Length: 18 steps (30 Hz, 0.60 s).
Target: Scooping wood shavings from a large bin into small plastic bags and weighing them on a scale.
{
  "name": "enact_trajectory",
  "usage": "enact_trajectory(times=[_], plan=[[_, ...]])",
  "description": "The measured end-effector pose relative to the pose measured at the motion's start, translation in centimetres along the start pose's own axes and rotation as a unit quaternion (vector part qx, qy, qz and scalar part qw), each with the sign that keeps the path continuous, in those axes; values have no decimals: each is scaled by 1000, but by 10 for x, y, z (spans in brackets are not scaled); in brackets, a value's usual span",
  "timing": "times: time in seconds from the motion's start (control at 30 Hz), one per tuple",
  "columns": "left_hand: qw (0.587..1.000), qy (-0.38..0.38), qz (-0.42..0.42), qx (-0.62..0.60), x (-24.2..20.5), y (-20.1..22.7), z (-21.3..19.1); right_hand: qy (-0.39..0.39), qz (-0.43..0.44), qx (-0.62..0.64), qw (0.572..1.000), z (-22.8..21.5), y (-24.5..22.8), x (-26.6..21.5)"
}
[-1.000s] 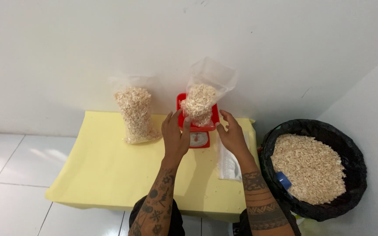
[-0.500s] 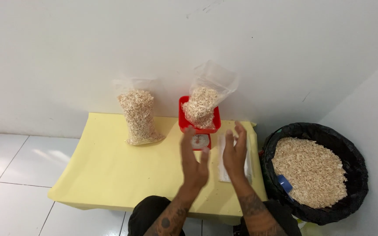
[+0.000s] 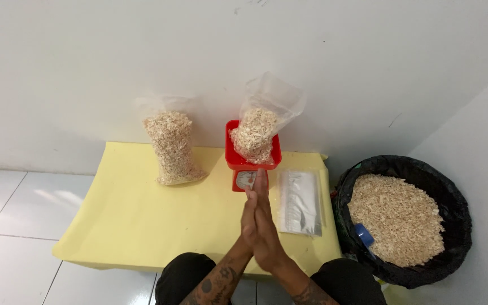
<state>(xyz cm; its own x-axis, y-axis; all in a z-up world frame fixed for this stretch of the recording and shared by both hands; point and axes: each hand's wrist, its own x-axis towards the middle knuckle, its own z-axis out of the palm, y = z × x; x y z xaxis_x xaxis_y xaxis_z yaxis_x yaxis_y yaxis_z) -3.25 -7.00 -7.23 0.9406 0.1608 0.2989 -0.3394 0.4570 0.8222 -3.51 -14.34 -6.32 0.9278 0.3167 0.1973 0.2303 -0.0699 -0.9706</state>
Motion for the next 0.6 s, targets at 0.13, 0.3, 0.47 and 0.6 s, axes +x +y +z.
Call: enact_trajectory(times=[0.13,0.3,0.47,0.6], plan=[[997,-40,25,-68,5,19,13,-24,0,1,1000,0,-3,-1],[981,-29,84,169,-4,-5,4,-67,5,-1,998,-4,-10,3],[968,-22,43,245,-6,16,27,-98,5,-6,995,-23,-22,21],[976,-49,7,213,-9,22,37,-128,6,-10,992,-29,-29,25]])
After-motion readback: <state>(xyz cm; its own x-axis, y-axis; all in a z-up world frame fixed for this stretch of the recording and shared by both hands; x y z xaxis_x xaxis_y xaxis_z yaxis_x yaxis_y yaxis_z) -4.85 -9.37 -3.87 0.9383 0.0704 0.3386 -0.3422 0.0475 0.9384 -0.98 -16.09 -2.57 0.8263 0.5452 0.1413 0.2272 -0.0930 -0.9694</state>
